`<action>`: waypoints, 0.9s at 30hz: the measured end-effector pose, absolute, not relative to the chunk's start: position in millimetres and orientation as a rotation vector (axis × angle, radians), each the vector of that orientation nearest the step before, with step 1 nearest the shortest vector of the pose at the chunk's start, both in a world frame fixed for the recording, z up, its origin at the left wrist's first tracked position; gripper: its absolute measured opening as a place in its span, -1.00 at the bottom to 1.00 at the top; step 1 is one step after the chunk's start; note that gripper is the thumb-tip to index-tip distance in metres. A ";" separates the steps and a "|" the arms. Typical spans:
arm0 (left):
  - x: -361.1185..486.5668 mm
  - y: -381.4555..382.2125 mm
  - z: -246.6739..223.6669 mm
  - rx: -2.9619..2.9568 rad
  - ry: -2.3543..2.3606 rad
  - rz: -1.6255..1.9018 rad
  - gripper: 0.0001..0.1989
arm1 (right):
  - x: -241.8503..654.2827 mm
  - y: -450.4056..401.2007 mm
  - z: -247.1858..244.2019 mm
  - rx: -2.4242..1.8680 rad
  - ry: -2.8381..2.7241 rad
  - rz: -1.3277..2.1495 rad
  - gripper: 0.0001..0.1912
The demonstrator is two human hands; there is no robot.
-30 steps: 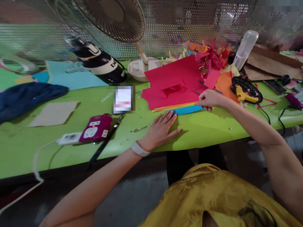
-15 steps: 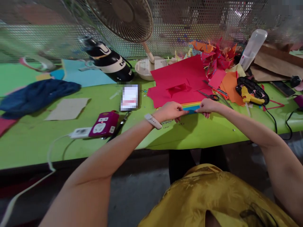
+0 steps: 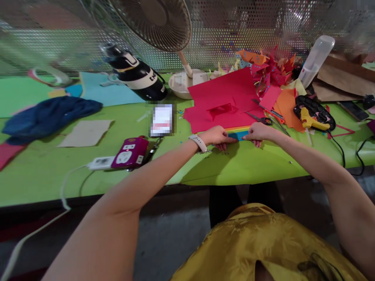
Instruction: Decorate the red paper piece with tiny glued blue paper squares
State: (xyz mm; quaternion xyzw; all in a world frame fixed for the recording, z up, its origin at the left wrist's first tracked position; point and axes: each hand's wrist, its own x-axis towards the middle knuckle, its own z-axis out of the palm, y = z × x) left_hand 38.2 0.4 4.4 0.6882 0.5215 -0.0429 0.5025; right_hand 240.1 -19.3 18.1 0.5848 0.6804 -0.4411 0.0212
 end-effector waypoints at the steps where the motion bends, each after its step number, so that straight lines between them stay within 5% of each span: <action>1: 37.9 1.2 4.3 1.658 1.262 -0.111 -0.52 | 240.6 -19.0 16.9 1.814 2.109 -1.375 -0.54; 27: -33.8 -1.6 9.0 1.585 1.450 -0.226 -0.47 | 268.2 -21.6 12.2 1.840 2.142 -1.384 -0.55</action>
